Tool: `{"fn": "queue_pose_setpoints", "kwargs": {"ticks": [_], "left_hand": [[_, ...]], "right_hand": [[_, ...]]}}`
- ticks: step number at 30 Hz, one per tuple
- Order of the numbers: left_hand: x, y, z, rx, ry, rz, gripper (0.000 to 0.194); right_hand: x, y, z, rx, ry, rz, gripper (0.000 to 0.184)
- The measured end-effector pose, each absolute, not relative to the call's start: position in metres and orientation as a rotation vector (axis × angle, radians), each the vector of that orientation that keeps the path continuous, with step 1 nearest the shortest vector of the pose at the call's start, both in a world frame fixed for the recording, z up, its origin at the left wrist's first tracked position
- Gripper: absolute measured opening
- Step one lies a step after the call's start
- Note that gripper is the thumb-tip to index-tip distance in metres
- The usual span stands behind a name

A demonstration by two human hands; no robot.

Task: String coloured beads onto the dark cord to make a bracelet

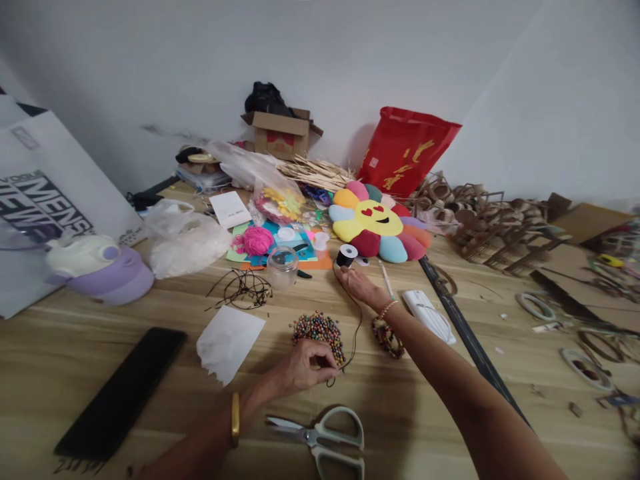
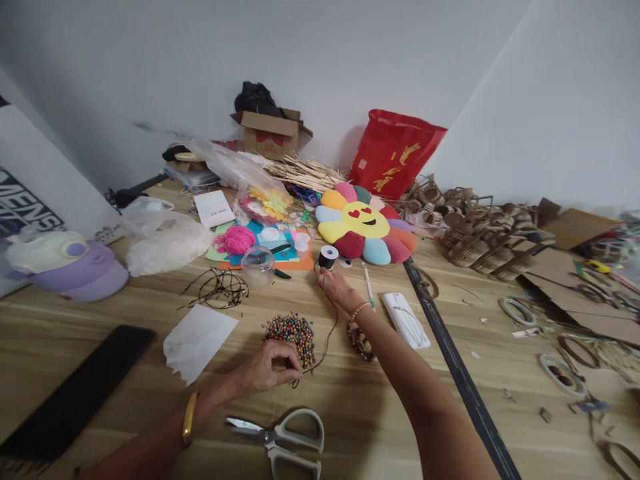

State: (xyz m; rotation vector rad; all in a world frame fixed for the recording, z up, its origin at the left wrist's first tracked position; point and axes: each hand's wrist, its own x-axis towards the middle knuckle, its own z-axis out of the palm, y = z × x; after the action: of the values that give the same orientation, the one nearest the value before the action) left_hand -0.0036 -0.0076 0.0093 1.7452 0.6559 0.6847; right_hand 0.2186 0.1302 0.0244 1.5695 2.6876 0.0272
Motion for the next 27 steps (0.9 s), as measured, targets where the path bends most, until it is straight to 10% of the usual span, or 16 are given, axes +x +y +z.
{"fn": "queue_pose_setpoints", "kwargs": {"ticks": [13,27], "left_hand": [[-0.004,-0.010,0.011,1.760,0.683,0.653,0.009],[-0.005,-0.009,0.019,1.693,0.690,0.747,0.007]], "right_hand": [[0.077,0.076,0.076,0.935,3.152,-0.082,0.020],[0.123,0.065,0.065,1.627,3.218,-1.292,0.015]]}}
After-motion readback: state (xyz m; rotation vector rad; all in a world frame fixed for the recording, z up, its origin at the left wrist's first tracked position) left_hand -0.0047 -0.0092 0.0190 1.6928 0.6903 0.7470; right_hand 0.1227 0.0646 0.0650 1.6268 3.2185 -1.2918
